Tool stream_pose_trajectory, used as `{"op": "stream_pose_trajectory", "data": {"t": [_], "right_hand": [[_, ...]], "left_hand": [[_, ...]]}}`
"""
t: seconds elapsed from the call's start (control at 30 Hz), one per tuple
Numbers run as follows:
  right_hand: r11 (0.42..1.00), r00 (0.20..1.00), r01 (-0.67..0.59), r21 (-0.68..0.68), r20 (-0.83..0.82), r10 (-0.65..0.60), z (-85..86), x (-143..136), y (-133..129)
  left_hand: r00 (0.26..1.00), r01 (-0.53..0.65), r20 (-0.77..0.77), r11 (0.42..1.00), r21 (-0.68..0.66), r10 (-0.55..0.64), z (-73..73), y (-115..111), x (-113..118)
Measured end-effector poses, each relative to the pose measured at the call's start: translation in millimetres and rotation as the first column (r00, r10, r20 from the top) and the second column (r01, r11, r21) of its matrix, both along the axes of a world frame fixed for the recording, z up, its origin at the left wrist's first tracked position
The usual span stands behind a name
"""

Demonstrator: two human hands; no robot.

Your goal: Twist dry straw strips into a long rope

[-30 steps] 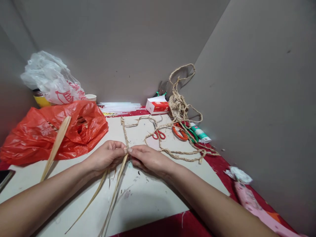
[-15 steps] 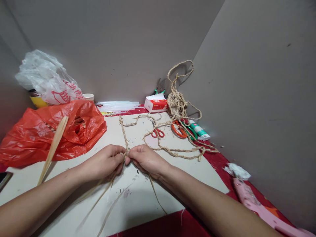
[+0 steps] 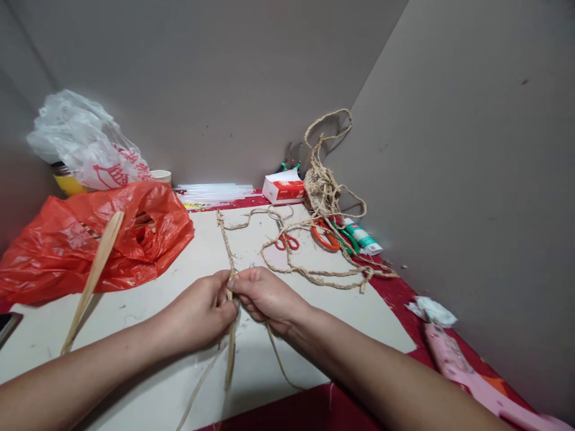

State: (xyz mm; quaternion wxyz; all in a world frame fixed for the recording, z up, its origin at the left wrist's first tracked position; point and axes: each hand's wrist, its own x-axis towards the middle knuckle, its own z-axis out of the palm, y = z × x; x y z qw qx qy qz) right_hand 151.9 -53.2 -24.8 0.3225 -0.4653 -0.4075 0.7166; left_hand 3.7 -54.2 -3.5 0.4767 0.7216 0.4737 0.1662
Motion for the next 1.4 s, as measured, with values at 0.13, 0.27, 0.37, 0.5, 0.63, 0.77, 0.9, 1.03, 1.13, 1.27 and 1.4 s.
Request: {"op": "stream_pose_trajectory", "data": {"t": [0.13,0.27,0.37,0.5,0.63,0.77,0.9,1.03,1.13,1.27,1.4], "right_hand": [[0.997,0.997,-0.047,-0.067,-0.067,0.043,2.9,4,1],[0.989,0.99,-0.117,-0.091,-0.085,0.109,5.8,8,3],[0.982,0.985,-0.169,-0.089,-0.063,0.164,6.7,11,6],[0.973,0.973,-0.228,-0.027,0.029,0.229,6.1,17,12],[0.937,0.932,-0.305,0.17,0.253,0.258,5.1,22,15],[0.88,0.837,-0.392,0.269,0.5,0.22,5.4,22,14],[0.833,0.71,-0.454,0.317,0.694,0.123,8.1,20,10],[0.739,0.614,-0.541,0.4,0.789,0.023,14.2,17,4],[0.718,0.546,-0.583,0.382,0.838,-0.002,21.1,17,1],[0.717,0.479,-0.605,0.347,0.878,-0.022,27.8,22,1],[0.76,0.605,-0.55,0.345,0.793,0.078,26.9,22,3]], "left_hand": [[0.998,-0.055,-0.012,0.998,0.011,0.055,11.0,17,-10],[0.983,-0.124,0.125,0.988,-0.092,0.135,0.3,23,-7],[0.969,-0.03,0.216,0.929,-0.37,0.117,-10.4,21,-1],[0.976,0.009,0.209,0.953,-0.304,0.057,-14.1,24,-2],[0.992,-0.012,0.117,0.963,-0.269,0.045,-14.0,32,-7],[0.991,0.0,0.127,0.963,-0.269,0.036,-15.3,33,-6],[0.983,0.005,0.173,0.947,-0.322,0.054,-13.8,28,-2],[0.977,-0.028,0.187,0.934,-0.355,0.1,-13.2,24,-1],[0.975,-0.043,0.191,0.94,-0.337,0.113,-16.8,24,-2],[0.977,-0.057,0.178,0.949,-0.31,0.116,-22.3,24,-3],[0.974,-0.077,0.179,0.949,-0.307,0.137,-21.7,23,-2]]}}
